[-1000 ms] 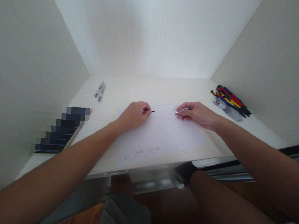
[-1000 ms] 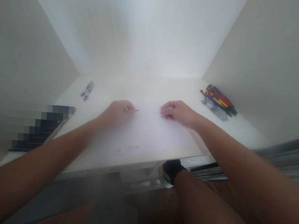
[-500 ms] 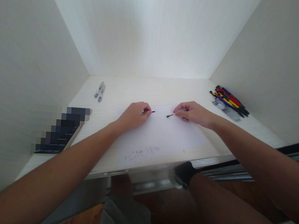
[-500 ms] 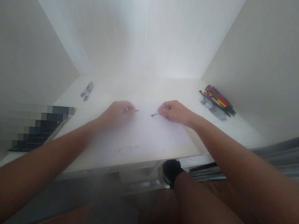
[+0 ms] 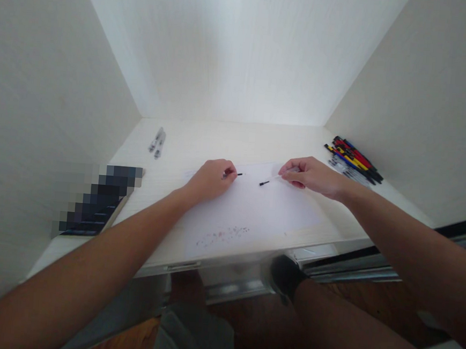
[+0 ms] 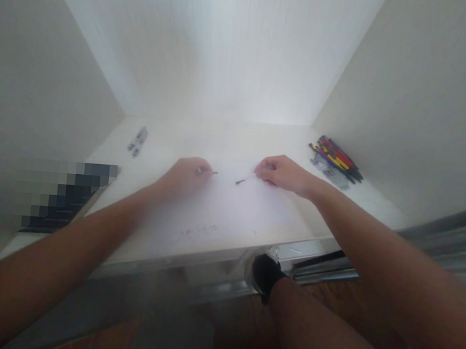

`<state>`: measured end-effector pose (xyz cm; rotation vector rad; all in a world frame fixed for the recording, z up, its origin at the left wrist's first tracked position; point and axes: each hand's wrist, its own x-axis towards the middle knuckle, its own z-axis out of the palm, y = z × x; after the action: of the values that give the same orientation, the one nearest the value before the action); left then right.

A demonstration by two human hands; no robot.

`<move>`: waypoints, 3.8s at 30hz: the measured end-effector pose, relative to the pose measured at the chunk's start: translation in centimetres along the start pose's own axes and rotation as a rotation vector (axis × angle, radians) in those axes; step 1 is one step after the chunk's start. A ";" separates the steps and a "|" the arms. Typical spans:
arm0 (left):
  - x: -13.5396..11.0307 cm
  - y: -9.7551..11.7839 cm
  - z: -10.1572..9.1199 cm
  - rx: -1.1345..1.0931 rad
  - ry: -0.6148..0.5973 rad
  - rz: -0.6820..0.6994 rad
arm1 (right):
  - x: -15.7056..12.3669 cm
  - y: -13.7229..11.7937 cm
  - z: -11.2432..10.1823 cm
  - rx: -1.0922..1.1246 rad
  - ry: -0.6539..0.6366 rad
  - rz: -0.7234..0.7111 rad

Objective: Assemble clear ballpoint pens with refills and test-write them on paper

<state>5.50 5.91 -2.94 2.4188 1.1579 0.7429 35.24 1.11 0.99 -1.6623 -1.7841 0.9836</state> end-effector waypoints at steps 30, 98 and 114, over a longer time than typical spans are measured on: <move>0.0 0.2 -0.1 -0.057 0.087 0.044 | 1.0 0.7 4.1 -0.583 0.437 -0.484; 0.6 0.1 -1.1 -0.465 0.315 -0.213 | -3.4 -0.7 9.0 0.274 0.582 -0.266; 0.5 0.2 -0.3 -0.629 0.387 -0.093 | -3.1 0.1 9.4 0.316 0.412 -0.143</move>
<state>5.69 6.25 -2.46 1.7328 0.9609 1.3489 28.41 -3.53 -4.46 -1.3970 -1.3734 0.7476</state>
